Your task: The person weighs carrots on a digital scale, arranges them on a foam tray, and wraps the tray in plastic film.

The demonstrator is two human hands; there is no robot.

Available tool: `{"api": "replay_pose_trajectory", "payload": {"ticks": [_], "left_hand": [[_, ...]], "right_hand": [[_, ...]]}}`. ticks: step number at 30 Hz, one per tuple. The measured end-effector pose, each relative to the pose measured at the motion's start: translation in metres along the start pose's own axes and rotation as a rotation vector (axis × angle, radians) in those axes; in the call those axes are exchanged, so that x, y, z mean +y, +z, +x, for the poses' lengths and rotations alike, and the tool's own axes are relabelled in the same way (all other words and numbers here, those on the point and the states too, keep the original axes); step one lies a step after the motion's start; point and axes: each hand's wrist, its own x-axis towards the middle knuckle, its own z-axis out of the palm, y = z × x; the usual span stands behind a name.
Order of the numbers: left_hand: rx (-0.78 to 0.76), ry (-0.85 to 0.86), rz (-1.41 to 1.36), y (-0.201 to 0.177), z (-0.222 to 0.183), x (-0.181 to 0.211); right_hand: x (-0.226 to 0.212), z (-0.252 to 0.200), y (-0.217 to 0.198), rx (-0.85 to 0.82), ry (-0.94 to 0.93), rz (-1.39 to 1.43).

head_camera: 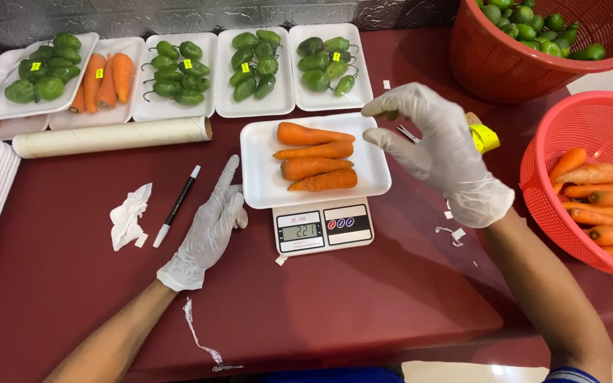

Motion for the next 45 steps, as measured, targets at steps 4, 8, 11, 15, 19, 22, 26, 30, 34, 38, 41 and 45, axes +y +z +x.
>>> {"api": "replay_pose_trajectory", "payload": {"ticks": [4, 8, 11, 15, 19, 22, 26, 30, 34, 38, 41, 45], "left_hand": [[-0.003, 0.007, 0.009, 0.0, 0.001, -0.006], [-0.014, 0.051, -0.049, 0.0, 0.0, -0.003], [-0.021, 0.092, -0.107, 0.002, -0.001, 0.0], [-0.002, 0.034, -0.076, 0.002, -0.002, 0.003], [-0.003, 0.009, -0.057, 0.001, 0.0, -0.002], [0.013, -0.016, 0.009, 0.001, 0.003, -0.011], [0.017, -0.04, 0.032, 0.0, 0.003, -0.01], [0.023, 0.005, 0.051, 0.001, 0.008, -0.025], [0.017, -0.04, 0.058, 0.001, 0.009, -0.023], [0.001, -0.041, 0.023, 0.0, 0.011, -0.023], [-0.013, -0.017, 0.033, -0.002, 0.01, -0.021], [-0.018, 0.037, 0.039, -0.001, 0.01, -0.022]], "right_hand": [[-0.011, 0.003, -0.009, 0.006, 0.027, 0.006], [-0.019, 0.005, -0.017, 0.009, -0.063, -0.047], [-0.02, 0.007, -0.021, -0.012, -0.14, -0.088], [-0.026, 0.007, -0.024, -0.014, -0.095, -0.055], [-0.007, 0.0, -0.014, 0.001, -0.051, -0.131], [0.008, -0.009, -0.003, 0.006, 0.07, -0.151], [0.043, -0.029, 0.017, -0.067, 0.187, -0.284], [0.066, -0.04, 0.025, -0.248, 0.525, -0.241], [0.083, -0.044, 0.037, -0.302, 0.659, -0.154], [0.07, -0.041, 0.048, -0.176, 0.717, 0.313], [0.072, -0.042, 0.06, -0.121, 0.741, 0.451], [0.064, -0.041, 0.068, -0.068, 0.737, 0.521]]}}
